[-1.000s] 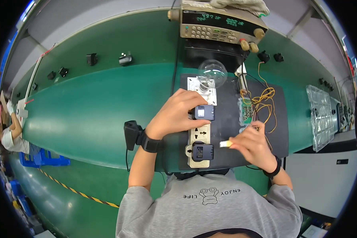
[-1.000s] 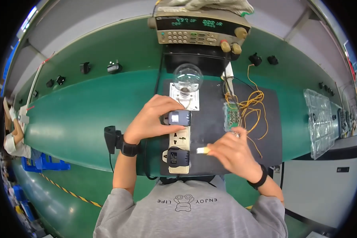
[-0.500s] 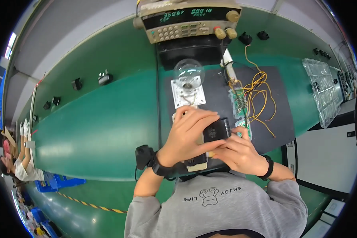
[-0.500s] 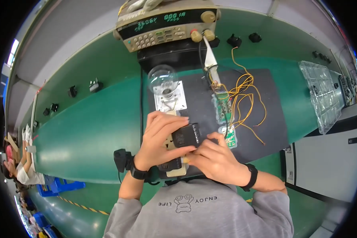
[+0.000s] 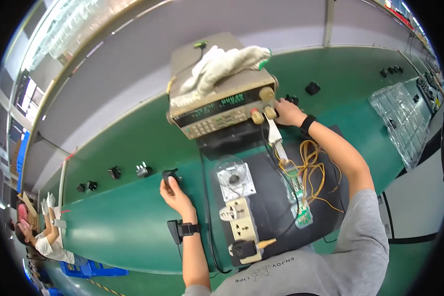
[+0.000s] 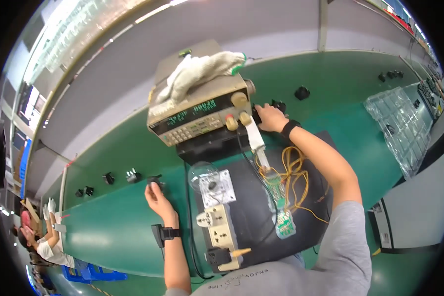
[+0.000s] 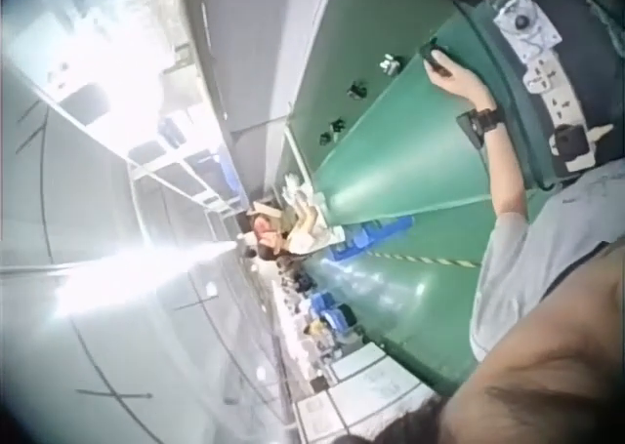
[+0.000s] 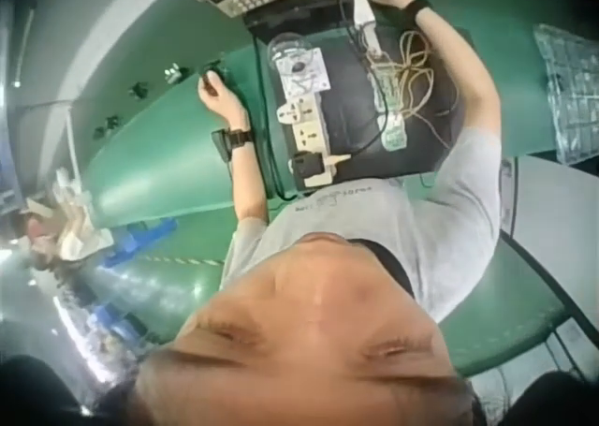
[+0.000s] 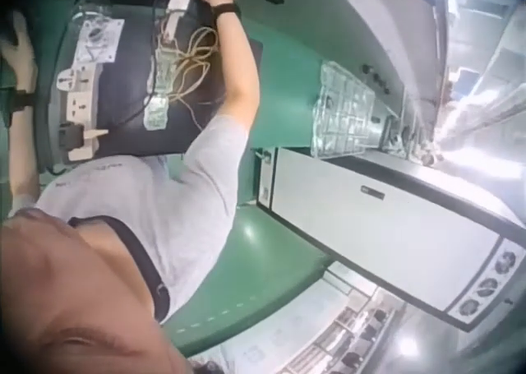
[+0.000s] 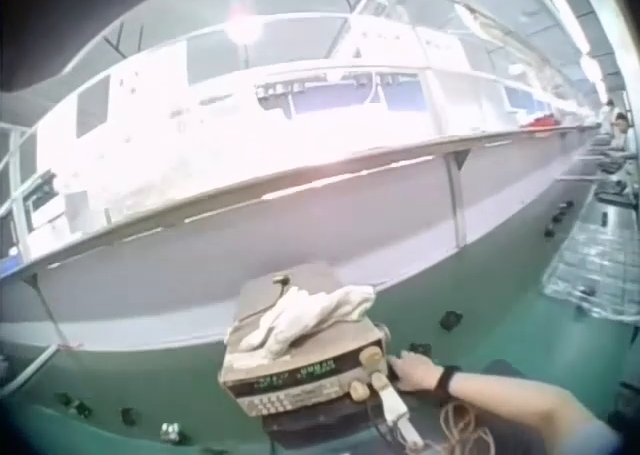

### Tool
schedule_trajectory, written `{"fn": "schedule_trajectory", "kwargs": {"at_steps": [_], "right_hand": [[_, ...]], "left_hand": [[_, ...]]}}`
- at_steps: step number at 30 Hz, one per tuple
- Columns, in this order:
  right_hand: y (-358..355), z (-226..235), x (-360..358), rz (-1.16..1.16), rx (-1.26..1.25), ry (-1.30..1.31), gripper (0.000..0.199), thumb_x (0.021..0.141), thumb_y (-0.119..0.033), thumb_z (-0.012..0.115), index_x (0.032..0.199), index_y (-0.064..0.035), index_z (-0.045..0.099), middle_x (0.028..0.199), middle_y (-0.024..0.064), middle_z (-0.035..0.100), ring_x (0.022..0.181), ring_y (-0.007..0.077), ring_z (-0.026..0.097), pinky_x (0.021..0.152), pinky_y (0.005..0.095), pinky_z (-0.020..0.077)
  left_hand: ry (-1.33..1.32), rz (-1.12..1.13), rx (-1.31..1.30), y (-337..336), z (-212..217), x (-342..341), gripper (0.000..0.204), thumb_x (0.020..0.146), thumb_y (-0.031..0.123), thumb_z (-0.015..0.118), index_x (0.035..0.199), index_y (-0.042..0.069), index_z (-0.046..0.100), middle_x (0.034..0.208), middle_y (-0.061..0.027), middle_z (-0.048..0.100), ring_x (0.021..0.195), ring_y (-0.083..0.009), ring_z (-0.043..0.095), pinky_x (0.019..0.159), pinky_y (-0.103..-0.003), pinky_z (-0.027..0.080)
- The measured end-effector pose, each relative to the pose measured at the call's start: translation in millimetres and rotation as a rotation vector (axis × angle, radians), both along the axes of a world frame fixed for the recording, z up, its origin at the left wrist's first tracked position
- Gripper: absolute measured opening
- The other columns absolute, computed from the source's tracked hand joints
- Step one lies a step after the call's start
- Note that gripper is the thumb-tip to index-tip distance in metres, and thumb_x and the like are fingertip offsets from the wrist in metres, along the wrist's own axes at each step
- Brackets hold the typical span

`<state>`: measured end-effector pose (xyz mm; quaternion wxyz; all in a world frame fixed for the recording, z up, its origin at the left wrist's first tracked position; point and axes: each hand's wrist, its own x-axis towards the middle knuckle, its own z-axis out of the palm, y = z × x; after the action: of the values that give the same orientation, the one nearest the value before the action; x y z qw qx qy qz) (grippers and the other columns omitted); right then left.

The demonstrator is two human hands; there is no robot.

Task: The person tests power adapters by plugging them into a power strip, touching a probe to the adapter, and monitoring a digital meter. After each test, the person removes the probe and the adapter before repeating the process with another unit.

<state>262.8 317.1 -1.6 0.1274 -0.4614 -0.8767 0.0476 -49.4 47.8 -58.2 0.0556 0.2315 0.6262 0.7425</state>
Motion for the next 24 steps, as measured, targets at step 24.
{"fn": "schedule_trajectory", "kwargs": {"at_steps": [24], "right_hand": [[-216,100,1,0.290,-0.295,0.484,0.065,0.067,0.004,0.065,0.124,-0.0015,0.033,0.110,0.0153,0.052,0.102,0.0199,0.056,0.068,0.0258,0.0516]], "left_hand": [[0.204,0.196,-0.100,55,-3,-31,0.062,0.080,0.007,0.062,0.132,-0.003,0.029,0.129,-0.0220,0.031,0.117,-0.0373,0.037,0.095,-0.043,0.037]]}}
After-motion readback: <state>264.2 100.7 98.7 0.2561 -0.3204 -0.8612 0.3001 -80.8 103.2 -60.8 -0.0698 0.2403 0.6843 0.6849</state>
